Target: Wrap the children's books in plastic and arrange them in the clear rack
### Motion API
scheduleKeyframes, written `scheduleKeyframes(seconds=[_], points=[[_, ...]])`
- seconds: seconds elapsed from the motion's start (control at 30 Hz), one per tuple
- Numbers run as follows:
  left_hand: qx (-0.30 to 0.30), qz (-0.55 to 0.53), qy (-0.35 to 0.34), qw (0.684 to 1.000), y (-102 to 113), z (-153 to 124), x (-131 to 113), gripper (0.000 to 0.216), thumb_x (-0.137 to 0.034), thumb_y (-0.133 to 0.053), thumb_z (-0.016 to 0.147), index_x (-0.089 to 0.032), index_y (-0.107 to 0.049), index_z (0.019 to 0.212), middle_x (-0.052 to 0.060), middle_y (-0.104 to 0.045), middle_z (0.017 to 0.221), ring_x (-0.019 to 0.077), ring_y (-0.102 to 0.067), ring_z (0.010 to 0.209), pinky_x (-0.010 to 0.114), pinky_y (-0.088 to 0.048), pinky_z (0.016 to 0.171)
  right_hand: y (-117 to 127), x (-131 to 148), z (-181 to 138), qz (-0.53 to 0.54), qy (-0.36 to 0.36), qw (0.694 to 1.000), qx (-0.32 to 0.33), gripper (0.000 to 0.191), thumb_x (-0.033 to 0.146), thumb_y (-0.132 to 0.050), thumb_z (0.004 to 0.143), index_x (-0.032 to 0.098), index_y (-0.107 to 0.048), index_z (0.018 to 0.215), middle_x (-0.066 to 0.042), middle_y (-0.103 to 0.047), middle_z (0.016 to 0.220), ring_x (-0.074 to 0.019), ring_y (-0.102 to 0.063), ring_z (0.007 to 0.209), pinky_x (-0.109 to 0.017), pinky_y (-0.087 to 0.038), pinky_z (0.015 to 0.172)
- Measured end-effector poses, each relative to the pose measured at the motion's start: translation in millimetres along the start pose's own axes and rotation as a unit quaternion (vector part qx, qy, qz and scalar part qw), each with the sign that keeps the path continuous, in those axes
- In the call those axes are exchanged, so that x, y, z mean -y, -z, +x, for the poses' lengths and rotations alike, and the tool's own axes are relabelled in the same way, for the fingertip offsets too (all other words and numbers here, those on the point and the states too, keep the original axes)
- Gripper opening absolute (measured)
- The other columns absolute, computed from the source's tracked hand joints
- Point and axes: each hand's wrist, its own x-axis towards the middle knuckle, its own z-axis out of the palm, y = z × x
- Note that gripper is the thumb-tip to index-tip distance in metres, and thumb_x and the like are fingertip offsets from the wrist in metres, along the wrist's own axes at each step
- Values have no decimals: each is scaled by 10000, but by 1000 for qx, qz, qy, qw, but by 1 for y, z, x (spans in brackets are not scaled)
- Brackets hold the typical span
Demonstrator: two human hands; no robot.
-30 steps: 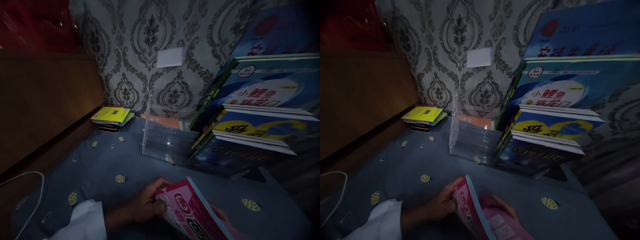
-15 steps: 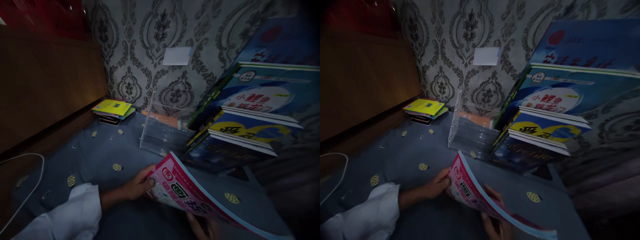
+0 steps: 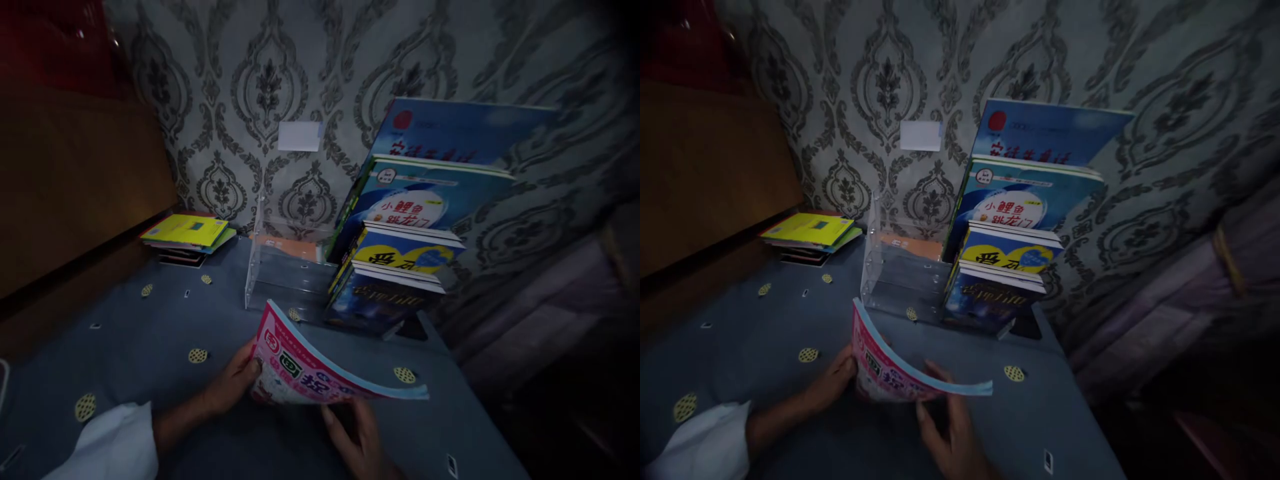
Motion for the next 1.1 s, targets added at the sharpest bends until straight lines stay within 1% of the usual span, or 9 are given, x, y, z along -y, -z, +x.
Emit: scheduleKeyframes(seconds=[0.13, 0.3, 0.47, 0.53, 0.67, 0.8, 0.97, 1.03, 1.1], points=[[-59, 9, 6, 998, 4, 2, 7, 774, -834, -605, 754, -168, -718, 1131, 120, -749, 1103, 316, -669, 1087, 408, -511, 1008, 7, -3, 12, -23, 45, 999, 6, 370, 484, -656, 911, 213, -681, 1162, -133, -761, 1061, -268, -731, 994, -408, -601, 937], [-137, -22, 31, 990, 12, 5, 24, 766, -810, -683, 694, -178, -704, 1125, 108, -752, 1104, 321, -665, 1106, 420, -506, 1026, 9, 21, 30, -25, 75, 996, -28, 258, 472, -590, 953, 230, -678, 965, -44, -726, 809, -182, -713, 752, -259, -615, 739], [-148, -32, 26, 988, 18, 5, 19, 715, -771, -743, 661, -175, -711, 1055, 108, -766, 1055, 324, -685, 1078, 436, -530, 1002, 11, 39, 34, -38, 53, 998, 5, 282, 451, -559, 974, 224, -675, 1095, -65, -755, 911, -189, -720, 806, -266, -612, 761], [-132, -20, 31, 991, 17, 6, 1, 685, -727, -783, 656, -168, -716, 1047, 113, -774, 1050, 327, -696, 1062, 440, -549, 973, 13, 42, 35, -32, 50, 998, 13, 326, 454, -554, 977, 217, -653, 1179, -82, -760, 977, -202, -724, 852, -293, -618, 791], [15, 18, 42, 999, 15, 9, -46, 586, -527, -857, 703, -141, -731, 1125, 134, -766, 1123, 329, -692, 1111, 457, -535, 1009, 19, 53, 45, 15, 36, 999, 20, 372, 490, -553, 975, 220, -621, 1222, -92, -754, 1037, -210, -724, 880, -312, -629, 787], [121, 52, 78, 988, 24, 14, -79, 486, -407, -828, 782, -161, -730, 1189, 129, -751, 1185, 319, -676, 1164, 483, -501, 1060, 23, 72, 63, 40, 31, 997, 50, 360, 522, -545, 971, 220, -646, 1141, -79, -755, 1000, -210, -721, 867, -301, -628, 751], [162, 118, 85, 976, 44, 33, -115, 421, -356, -814, 786, -176, -740, 1159, 100, -764, 1154, 275, -702, 1114, 470, -523, 1027, 28, 102, 101, 74, 61, 988, 123, 361, 496, -557, 957, 223, -646, 1175, -68, -751, 1049, -212, -711, 890, -393, -632, 831], [171, 171, 59, 968, 50, 47, -145, 379, -345, -803, 789, -178, -750, 1125, 79, -780, 1095, 252, -715, 1065, 443, -537, 1004, 33, 120, 124, 104, 90, 982, 125, 378, 481, -583, 945, 238, -623, 1231, -62, -741, 1120, -219, -709, 968, -430, -621, 890], [161, 229, 26, 960, 54, 64, -185, 335, -349, -791, 798, -188, -757, 1090, 61, -789, 1042, 246, -715, 1042, 421, -558, 963, 40, 143, 152, 109, 115, 979, 129, 407, 494, -614, 927, 250, -615, 1253, -66, -734, 1154, -238, -707, 986, -448, -637, 841]])
